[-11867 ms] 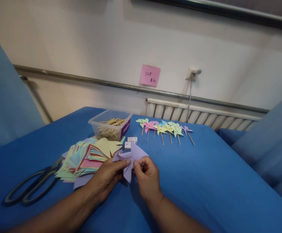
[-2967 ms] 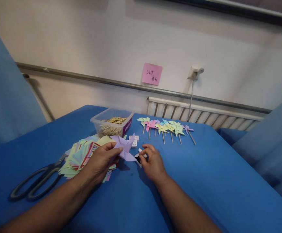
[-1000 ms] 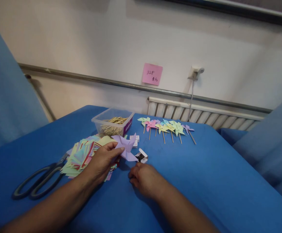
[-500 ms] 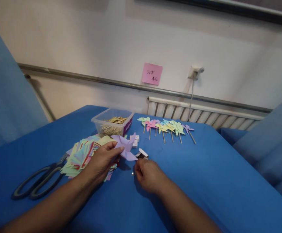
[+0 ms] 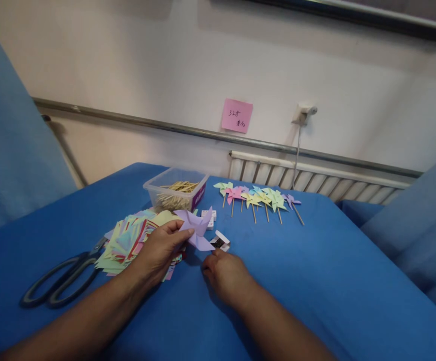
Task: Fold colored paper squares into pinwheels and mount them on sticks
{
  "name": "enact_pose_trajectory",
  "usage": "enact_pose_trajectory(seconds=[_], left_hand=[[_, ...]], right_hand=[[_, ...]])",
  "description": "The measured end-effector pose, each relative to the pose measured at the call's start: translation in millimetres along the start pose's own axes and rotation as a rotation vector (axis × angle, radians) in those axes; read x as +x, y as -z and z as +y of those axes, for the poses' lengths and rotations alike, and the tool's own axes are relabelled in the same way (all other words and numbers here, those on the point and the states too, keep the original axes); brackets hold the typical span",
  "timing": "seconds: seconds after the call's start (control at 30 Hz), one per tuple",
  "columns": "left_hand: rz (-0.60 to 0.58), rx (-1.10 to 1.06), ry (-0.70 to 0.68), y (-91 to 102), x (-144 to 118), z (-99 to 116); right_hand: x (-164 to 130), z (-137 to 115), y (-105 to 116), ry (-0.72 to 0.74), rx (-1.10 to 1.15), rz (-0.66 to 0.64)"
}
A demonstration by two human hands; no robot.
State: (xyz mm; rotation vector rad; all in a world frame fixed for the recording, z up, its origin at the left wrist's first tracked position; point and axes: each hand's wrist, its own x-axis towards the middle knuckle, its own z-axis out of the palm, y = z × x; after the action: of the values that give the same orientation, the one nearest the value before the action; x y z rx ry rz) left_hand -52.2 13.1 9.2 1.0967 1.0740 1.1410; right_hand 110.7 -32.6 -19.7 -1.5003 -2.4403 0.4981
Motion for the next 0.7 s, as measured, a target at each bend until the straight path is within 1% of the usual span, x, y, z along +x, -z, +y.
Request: enact_pose_trajectory(seconds=[0.1,0.27,0.33,0.4,0.57,0.7], left_hand=[[-0.001,0.017,0.006,0.5,1.0,-1.8],[-0.012,0.024,0.004,1.1,2.0,-2.9],[-0.009,0.027,0.014,1.0,1.4,-2.3],[-0.006,0.032,0.018,0.6,0.5,-1.4],[0.02,0.045,-0.006,-1.2,-1.8,0.9],[0.033,0.083,-0.043,-2.3,-3.1,2.2]], right_hand=[[1.4,-3.6,-1.8,-0.053,-0.051,0.007],[1.1,-5.1,-4.0,-0.118,-0.117,0.079],[1.6,-4.1,-4.7,-0.136,-0.142,0.088],[2.5,-3.2,-5.8,-0.13,-0.172,0.084],[4.7,-5.2,-11.4,-0.058,-0.297,0.076],[6.2,-9.5,-15.2,-0.052,-0.346,0.062]])
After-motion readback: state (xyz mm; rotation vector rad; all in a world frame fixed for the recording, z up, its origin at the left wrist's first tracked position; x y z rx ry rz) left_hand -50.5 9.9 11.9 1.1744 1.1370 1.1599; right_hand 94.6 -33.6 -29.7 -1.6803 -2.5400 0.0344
